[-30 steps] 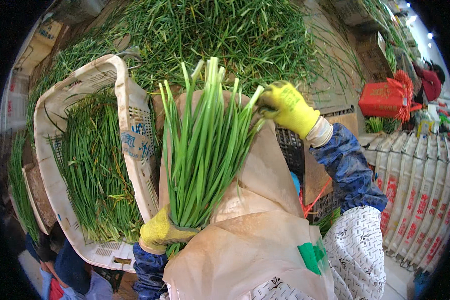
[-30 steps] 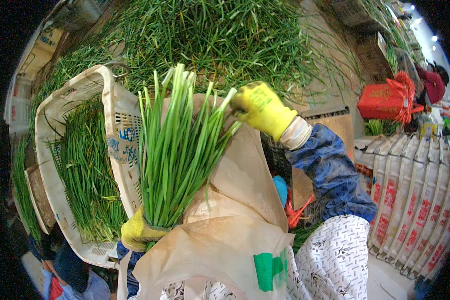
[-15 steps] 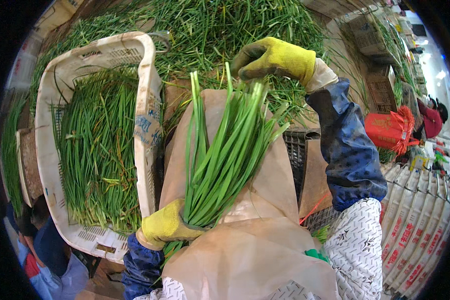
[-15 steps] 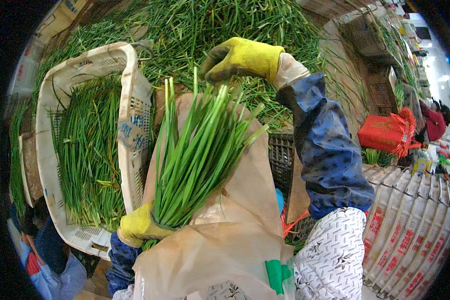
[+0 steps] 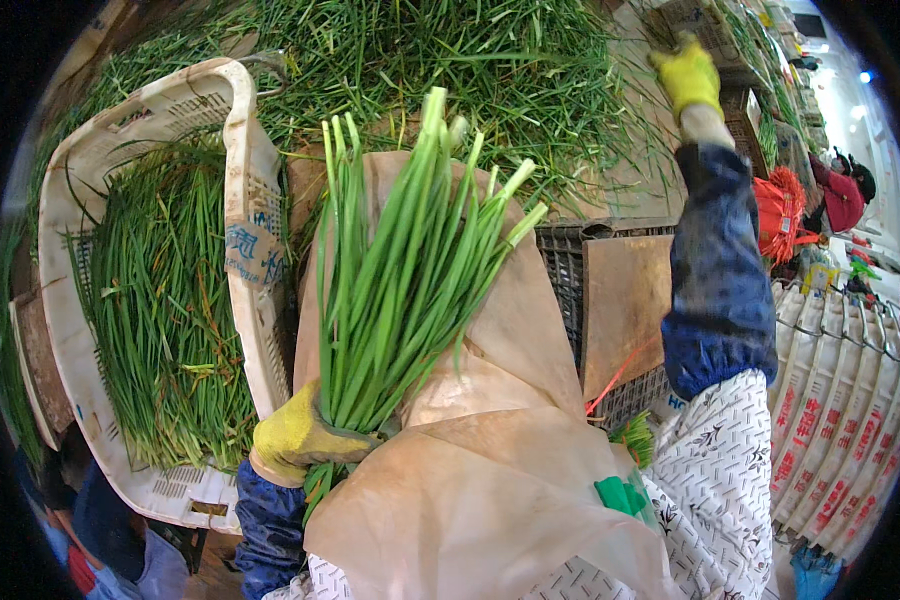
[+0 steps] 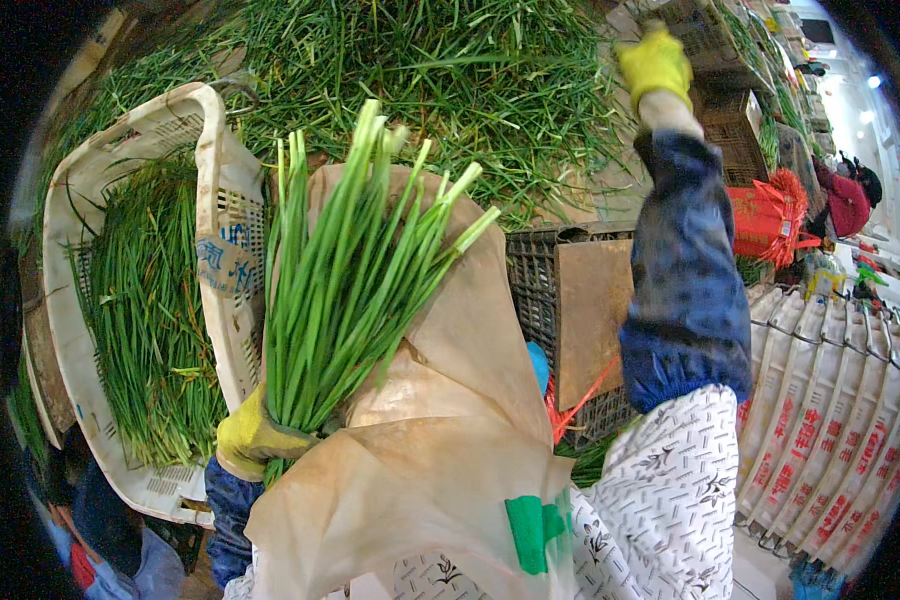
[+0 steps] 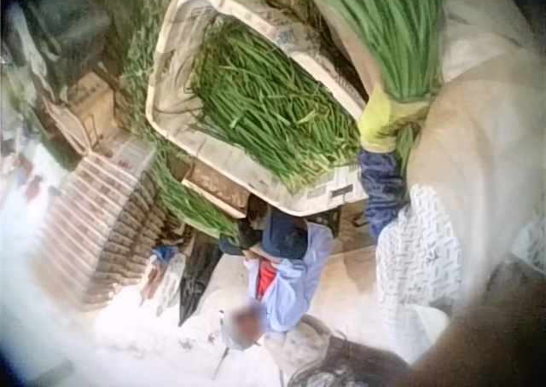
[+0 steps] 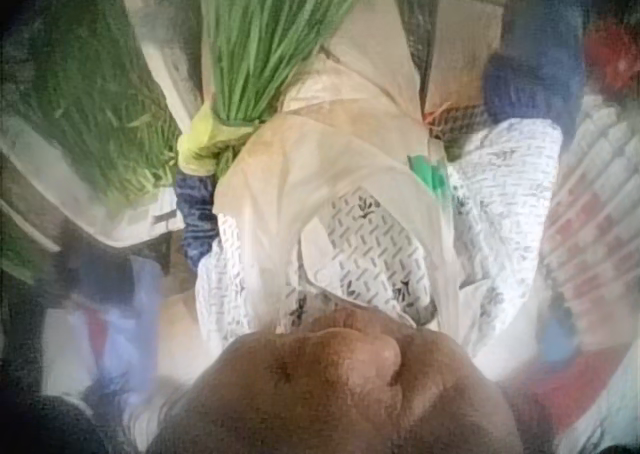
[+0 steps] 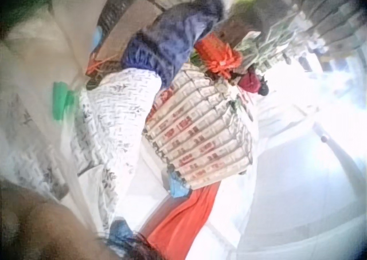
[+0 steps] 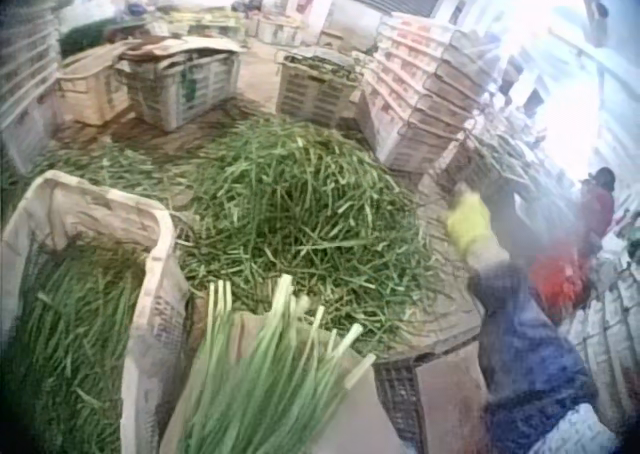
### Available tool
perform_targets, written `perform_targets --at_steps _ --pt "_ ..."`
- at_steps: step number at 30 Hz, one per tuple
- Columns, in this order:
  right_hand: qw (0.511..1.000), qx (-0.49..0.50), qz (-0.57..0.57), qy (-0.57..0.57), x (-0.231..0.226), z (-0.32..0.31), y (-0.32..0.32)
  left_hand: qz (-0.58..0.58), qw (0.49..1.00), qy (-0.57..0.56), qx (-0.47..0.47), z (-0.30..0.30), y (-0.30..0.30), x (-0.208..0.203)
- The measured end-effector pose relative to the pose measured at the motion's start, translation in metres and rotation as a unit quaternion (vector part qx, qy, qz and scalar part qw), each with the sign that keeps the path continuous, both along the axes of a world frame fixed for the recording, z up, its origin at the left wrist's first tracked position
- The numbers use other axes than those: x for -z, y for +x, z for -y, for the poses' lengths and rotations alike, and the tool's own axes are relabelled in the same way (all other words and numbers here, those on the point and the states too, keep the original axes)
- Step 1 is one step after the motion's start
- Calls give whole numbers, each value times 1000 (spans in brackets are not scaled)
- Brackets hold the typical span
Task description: The person sorts chives by pulling handfuls from a bin, aligning the stalks, removing loose leaves, and securing the bundles with red ties before placing them on a stack.
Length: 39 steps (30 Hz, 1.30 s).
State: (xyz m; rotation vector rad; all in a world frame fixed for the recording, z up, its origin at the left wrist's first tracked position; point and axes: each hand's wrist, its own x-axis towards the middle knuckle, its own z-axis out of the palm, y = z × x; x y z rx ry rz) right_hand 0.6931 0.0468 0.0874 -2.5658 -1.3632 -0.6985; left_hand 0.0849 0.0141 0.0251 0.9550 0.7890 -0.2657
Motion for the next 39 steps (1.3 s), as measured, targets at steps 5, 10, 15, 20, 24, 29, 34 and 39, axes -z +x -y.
perform_targets --at_steps 5,10,15,20,24,29,34,39 --pt "717 -54 -682 -137 3 78 -184 -7 999 37 -22 2 1 -2" --pt "871 -174 -406 -213 27 93 -258 -25 998 51 -30 -1 0 -7" --pt "874 -256 -348 -221 35 94 -276 -54 995 42 -70 -5 14 -35" --pt "640 -330 -659 -216 -11 106 -272 -32 998 39 -30 -31 35 -67" --pt "403 -377 -793 -257 -31 118 -264 -51 986 151 -37 -52 73 -109" --pt "478 -331 -792 184 -20 122 -193 -86 961 263 1 -88 97 -152" --pt "916 28 -365 164 82 127 -94 -153 867 461 110 -89 146 -174" --pt "811 19 -573 119 124 135 -114 -73 554 756 341 -67 110 -139"
